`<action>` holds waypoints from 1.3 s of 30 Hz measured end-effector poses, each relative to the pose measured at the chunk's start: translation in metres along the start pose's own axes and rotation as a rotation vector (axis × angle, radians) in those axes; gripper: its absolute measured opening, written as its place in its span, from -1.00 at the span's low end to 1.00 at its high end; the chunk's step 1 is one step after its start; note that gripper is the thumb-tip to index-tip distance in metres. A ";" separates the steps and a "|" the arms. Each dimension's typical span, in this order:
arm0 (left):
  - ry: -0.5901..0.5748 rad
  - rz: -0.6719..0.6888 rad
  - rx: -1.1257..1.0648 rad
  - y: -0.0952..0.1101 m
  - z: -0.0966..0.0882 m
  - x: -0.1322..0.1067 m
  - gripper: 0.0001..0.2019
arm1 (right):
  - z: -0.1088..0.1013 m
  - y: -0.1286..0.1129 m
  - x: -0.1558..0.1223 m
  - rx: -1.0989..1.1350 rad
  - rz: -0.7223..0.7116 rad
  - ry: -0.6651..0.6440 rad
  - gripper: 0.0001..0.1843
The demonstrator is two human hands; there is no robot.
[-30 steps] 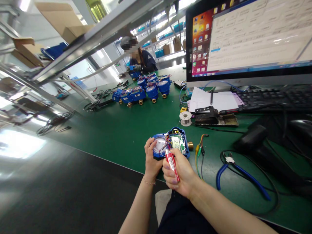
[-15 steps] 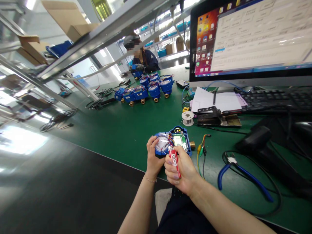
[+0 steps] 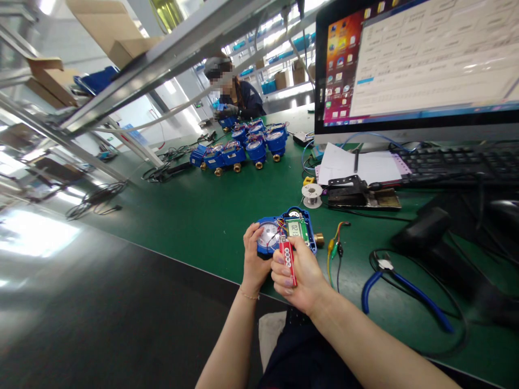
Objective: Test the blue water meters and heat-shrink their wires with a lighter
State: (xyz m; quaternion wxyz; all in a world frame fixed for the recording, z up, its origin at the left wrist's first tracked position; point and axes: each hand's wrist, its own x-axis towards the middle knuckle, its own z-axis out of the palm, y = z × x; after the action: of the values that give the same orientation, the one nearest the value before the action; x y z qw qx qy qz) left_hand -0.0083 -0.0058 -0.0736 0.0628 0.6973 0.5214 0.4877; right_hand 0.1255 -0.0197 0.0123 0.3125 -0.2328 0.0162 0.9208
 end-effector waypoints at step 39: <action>0.011 0.020 -0.015 0.000 0.000 -0.002 -0.54 | -0.001 0.000 -0.002 -0.024 0.096 -0.010 -0.22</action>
State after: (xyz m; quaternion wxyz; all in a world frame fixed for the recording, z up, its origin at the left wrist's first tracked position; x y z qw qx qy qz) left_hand -0.0081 -0.0072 -0.0749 0.0605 0.6992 0.5113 0.4961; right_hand 0.1272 -0.0208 0.0126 0.2652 -0.2308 0.0147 0.9360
